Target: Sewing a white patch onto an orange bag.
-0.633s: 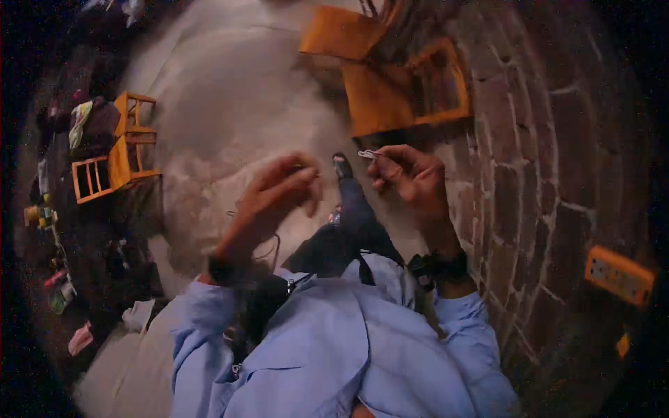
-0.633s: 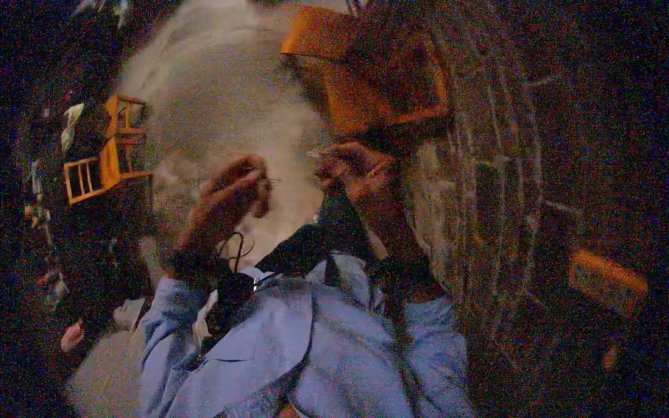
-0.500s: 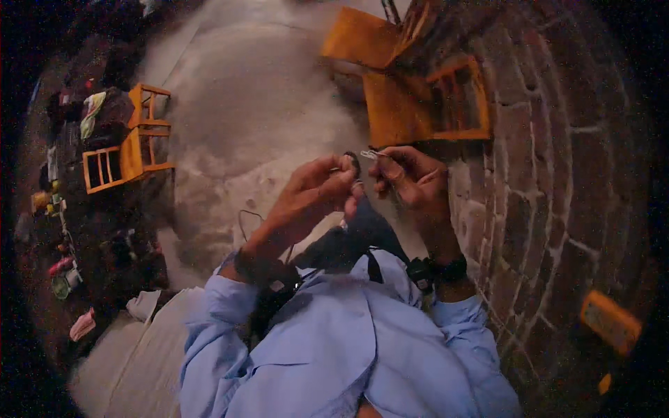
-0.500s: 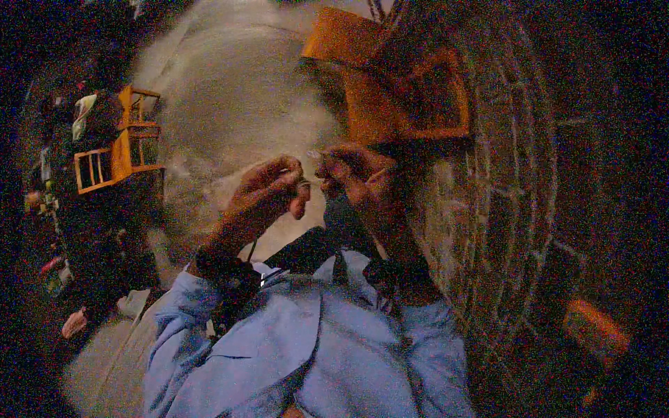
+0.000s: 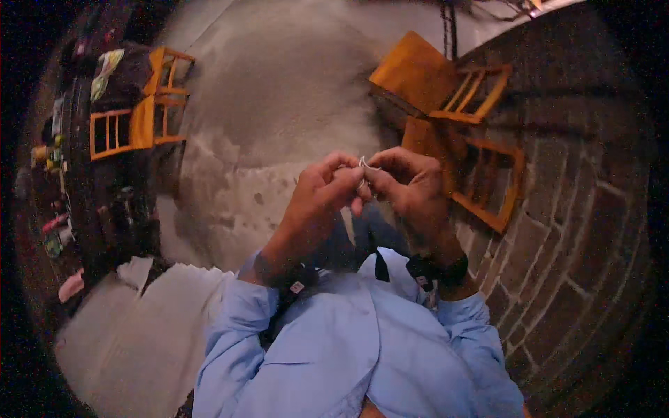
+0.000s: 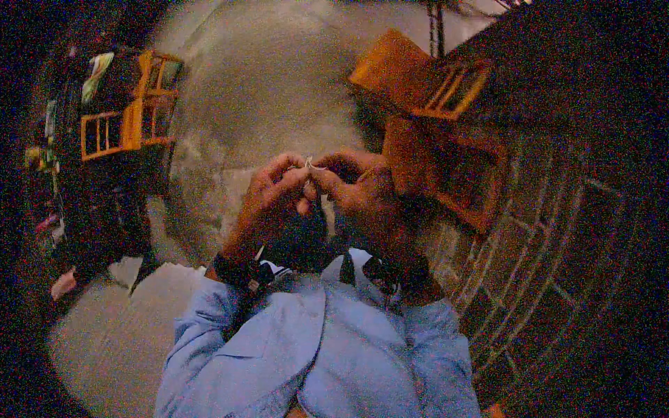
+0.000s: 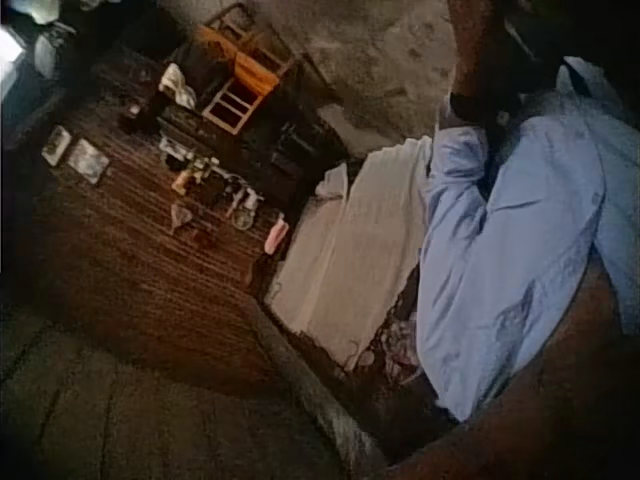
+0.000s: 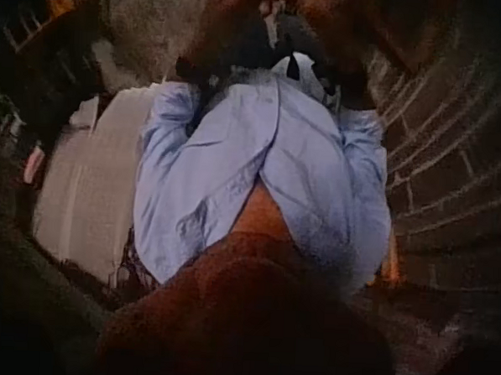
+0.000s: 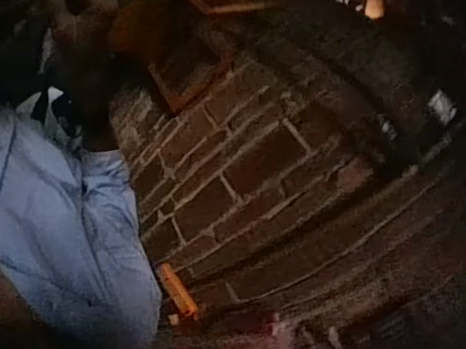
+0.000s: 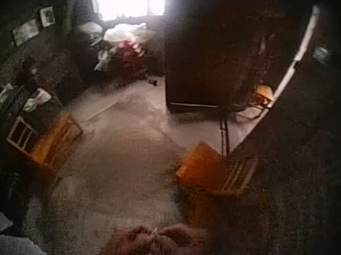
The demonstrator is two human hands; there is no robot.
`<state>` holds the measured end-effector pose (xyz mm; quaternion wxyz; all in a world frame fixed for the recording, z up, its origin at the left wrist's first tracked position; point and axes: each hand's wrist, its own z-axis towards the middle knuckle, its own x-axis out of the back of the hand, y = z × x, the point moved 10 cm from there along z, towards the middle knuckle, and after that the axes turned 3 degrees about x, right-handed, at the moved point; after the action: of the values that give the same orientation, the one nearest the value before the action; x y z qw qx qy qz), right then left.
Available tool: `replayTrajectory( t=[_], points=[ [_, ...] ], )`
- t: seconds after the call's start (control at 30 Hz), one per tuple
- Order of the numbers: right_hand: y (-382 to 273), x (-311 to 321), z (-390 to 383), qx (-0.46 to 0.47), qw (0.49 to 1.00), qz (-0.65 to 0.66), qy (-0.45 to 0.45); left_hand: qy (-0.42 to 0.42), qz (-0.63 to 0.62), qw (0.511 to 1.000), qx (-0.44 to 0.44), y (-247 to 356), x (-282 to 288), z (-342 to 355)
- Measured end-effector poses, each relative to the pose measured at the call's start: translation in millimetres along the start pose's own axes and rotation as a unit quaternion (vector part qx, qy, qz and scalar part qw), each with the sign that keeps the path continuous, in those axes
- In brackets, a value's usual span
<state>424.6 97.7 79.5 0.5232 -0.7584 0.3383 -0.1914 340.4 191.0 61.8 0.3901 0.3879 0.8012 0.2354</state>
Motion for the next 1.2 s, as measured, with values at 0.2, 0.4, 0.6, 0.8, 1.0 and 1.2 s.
replayTrajectory(
  t=[0.2, 0.4, 0.6, 0.8, 1.0, 1.2],
  points=[
    [-8, -27, 104, -0.103, 0.984, 0.106, -0.104, 0.018, -0.073, 0.997, 0.008, 58, 62, 57],
    [-33, -47, 172, -0.157, 0.958, 0.214, -0.108, -0.019, -0.193, 0.981, 0.016, 130, 102, 106],
    [-88, -49, 257, -0.158, 0.954, 0.235, -0.095, -0.049, -0.154, 0.987, 0.000, 230, 126, 171],
    [-151, -65, 363, -0.132, 0.967, 0.194, -0.096, -0.018, -0.165, 0.986, -0.016, 330, 174, 242],
    [-171, -62, 419, -0.151, 0.965, 0.175, -0.124, 0.021, -0.170, 0.984, -0.051, 393, 206, 288],
    [-222, -34, 485, -0.134, 0.969, 0.176, -0.107, -0.014, -0.167, 0.985, -0.048, 447, 200, 345]
  ],
)
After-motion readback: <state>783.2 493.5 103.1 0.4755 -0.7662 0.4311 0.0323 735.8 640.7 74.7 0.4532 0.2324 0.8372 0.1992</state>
